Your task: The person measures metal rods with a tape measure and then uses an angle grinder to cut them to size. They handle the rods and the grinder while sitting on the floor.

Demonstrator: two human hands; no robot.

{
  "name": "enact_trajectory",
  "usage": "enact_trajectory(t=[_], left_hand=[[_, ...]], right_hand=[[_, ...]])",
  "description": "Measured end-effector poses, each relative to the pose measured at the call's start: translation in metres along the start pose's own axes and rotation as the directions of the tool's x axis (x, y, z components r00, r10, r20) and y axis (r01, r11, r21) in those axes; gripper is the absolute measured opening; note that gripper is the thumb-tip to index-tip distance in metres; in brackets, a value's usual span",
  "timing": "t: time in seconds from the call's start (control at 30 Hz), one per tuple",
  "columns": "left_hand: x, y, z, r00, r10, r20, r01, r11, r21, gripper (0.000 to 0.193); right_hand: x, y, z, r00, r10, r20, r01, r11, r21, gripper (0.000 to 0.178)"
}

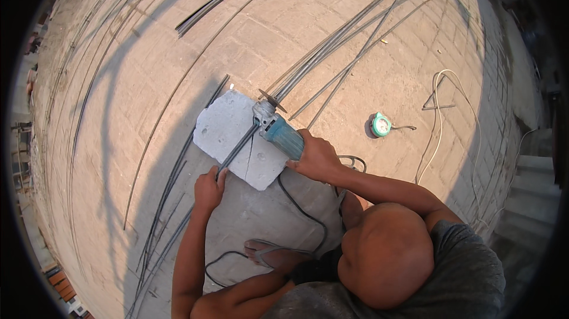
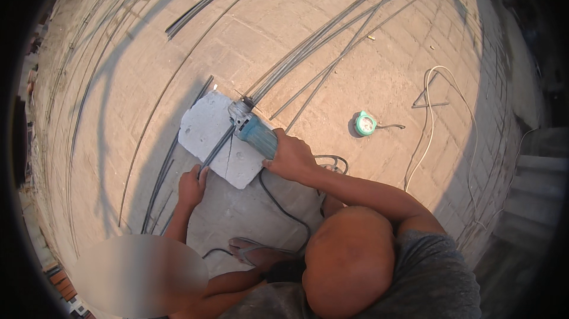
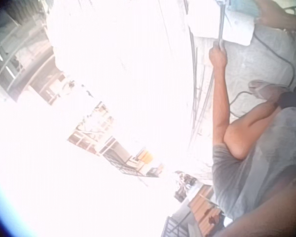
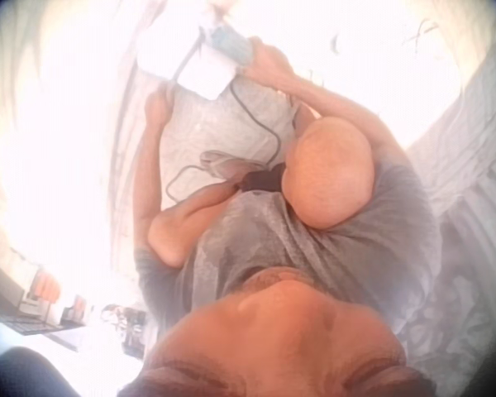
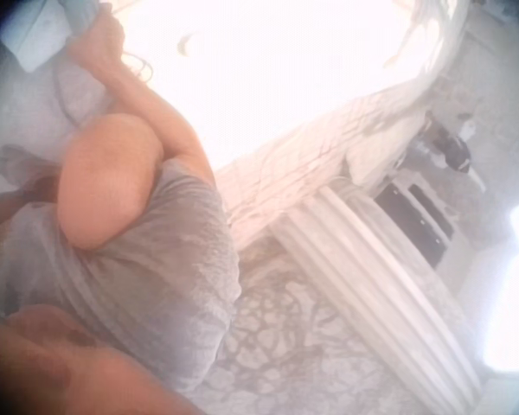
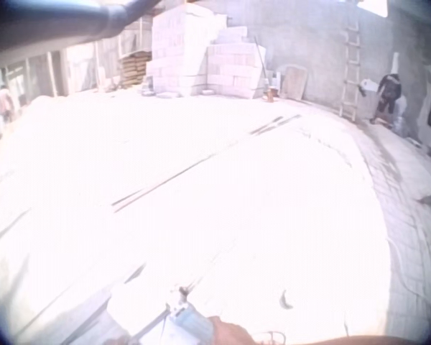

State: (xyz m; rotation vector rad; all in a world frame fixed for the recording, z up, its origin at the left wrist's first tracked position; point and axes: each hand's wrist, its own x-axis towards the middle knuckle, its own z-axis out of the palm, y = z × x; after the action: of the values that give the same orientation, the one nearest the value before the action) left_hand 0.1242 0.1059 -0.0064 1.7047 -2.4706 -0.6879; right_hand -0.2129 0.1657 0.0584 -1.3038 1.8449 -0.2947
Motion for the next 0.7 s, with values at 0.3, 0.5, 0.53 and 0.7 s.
enact_trajectory(t=[0.3, 0.5, 0.53, 0.7], left_hand=[[-0.0005, -0.0039, 0.0027, 1.000, 0.009, -0.001, -0.009, 1.000, 0.011, 0.039], [-0.0001, -0.0055, 0.0043, 1.000, 0.019, -0.002, -0.019, 1.000, -0.009, 0.038], [0.0001, -0.0060, 0.0042, 1.000, 0.017, 0.008, -0.017, 1.000, -0.020, 0.037], [0.0002, -0.0049, 0.0037, 1.000, 0.018, -0.006, -0.019, 1.000, -0.015, 0.038]], right_hand=[[0.0007, 0.0035, -0.0001, 1.000, -0.011, -0.004, 0.011, 1.000, 0.007, 0.083], [0.0025, 0.0056, 0.0000, 0.999, -0.032, -0.025, 0.032, 0.999, 0.013, 0.080], [0.0026, 0.0049, -0.0008, 0.999, -0.037, -0.027, 0.038, 0.999, 0.015, 0.079], [-0.0003, 0.0005, -0.0076, 1.000, -0.020, 0.019, 0.019, 0.999, 0.033, 0.077]])
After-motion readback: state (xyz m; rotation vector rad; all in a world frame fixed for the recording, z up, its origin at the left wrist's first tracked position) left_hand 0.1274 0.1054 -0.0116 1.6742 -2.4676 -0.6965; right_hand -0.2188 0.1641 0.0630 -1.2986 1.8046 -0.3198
